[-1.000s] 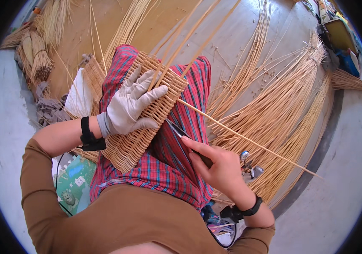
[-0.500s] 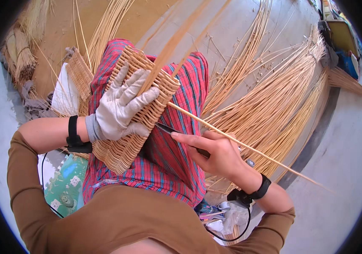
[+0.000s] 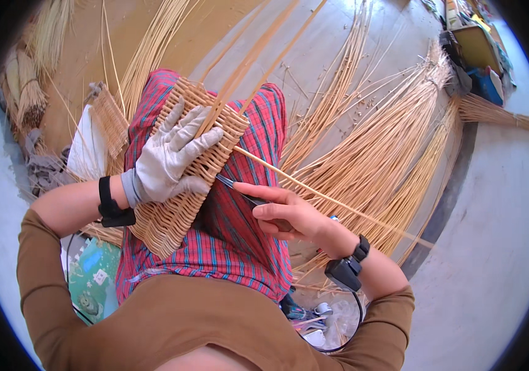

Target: Measuring and cutting wicker stalks to weave them into a panel for a basket.

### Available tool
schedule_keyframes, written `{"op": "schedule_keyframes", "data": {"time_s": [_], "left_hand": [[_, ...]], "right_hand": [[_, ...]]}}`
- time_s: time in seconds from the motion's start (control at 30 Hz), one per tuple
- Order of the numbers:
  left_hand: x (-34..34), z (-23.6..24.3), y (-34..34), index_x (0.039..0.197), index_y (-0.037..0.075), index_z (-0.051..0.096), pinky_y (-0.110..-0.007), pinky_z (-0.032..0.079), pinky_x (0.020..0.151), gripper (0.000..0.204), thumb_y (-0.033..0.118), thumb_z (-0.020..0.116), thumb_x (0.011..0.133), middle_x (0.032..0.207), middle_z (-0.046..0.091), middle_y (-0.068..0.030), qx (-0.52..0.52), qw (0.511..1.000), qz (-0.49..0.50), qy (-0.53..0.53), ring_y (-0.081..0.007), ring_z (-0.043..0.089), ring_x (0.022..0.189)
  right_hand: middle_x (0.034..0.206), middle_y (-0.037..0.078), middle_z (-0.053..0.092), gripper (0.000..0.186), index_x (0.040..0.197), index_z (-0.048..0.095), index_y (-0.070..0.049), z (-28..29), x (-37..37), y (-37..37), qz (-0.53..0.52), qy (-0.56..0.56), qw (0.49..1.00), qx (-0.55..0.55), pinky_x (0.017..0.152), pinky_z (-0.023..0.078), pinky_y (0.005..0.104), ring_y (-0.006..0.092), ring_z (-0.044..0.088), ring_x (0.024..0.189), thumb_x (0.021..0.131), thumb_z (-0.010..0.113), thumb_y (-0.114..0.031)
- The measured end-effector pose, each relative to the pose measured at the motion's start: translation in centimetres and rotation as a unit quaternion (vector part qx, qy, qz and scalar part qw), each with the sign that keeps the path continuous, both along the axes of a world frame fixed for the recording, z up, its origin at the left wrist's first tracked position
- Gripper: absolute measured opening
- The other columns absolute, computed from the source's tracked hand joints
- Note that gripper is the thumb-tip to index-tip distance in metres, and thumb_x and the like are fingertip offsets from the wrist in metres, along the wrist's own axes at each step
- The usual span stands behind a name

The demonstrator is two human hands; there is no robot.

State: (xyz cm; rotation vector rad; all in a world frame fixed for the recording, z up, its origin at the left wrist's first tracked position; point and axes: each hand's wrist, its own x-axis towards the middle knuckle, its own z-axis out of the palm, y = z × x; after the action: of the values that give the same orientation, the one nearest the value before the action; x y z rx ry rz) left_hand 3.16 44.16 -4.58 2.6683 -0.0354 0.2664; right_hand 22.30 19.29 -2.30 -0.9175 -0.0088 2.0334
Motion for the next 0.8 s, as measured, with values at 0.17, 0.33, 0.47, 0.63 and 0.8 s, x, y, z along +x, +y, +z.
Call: {"op": "schedule_keyframes", "data": {"time_s": [0.17,0.33,0.47,0.63,0.8], "left_hand": [[-0.2,1.4,-0.2,0.151,0.011,0.049,-0.051,0.032,0.121,0.090,0.046,0.082,0.076,0.154,0.044,-0.0234,-0.026,0.999,0.048,0.001,-0.0423,0.040,0.145],[-3.7,0.4,-1.0,0.155,0.008,0.042,-0.053,0.030,0.121,0.096,0.052,0.078,0.079,0.161,0.032,-0.0266,0.005,0.997,0.046,0.068,-0.0502,0.033,0.147],[-3.0,0.0,-0.8,0.155,0.007,0.042,-0.056,0.027,0.121,0.090,0.057,0.070,0.086,0.161,0.032,-0.0270,0.009,0.997,0.028,0.066,-0.0489,0.032,0.148],[-3.3,-0.5,-0.7,0.155,0.008,0.042,-0.060,0.025,0.121,0.087,0.053,0.070,0.087,0.160,0.032,-0.0280,-0.006,0.997,0.033,0.068,-0.0498,0.031,0.148],[-3.9,-0.9,-0.5,0.155,0.010,0.041,-0.063,0.024,0.121,0.085,0.048,0.073,0.086,0.161,0.031,-0.0267,-0.009,0.996,0.045,0.075,-0.0484,0.031,0.149]], "right_hand": [[0.073,0.001,0.055,0.065,0.163,0.028,-0.015,0.0,1.8,0.3,0.038,0.003,0.991,0.132,0.044,0.033,0.0198,0.0067,0.044,0.052,0.107,0.054,-0.032],[0.103,0.014,0.073,0.083,0.163,0.025,-0.012,-5.7,2.7,-2.4,-0.054,-0.004,0.986,0.158,0.065,0.052,0.0260,0.0143,0.069,0.083,0.101,0.052,-0.062],[0.108,0.007,0.074,0.056,0.143,0.057,-0.008,-26.2,3.4,-8.5,0.025,-0.295,0.955,-0.016,0.084,0.054,0.0308,0.0139,0.068,0.099,0.102,0.059,-0.046],[0.123,0.017,0.069,0.072,0.153,0.042,-0.006,-36.8,6.1,-5.2,0.100,-0.574,0.807,-0.093,0.094,0.054,0.0362,0.0256,0.069,0.106,0.091,0.073,-0.026],[0.139,0.022,0.062,0.095,0.160,0.026,-0.008,-41.4,10.2,-0.2,0.055,-0.664,0.717,-0.206,0.106,0.049,0.0408,0.0358,0.062,0.126,0.085,0.078,-0.033]]}}
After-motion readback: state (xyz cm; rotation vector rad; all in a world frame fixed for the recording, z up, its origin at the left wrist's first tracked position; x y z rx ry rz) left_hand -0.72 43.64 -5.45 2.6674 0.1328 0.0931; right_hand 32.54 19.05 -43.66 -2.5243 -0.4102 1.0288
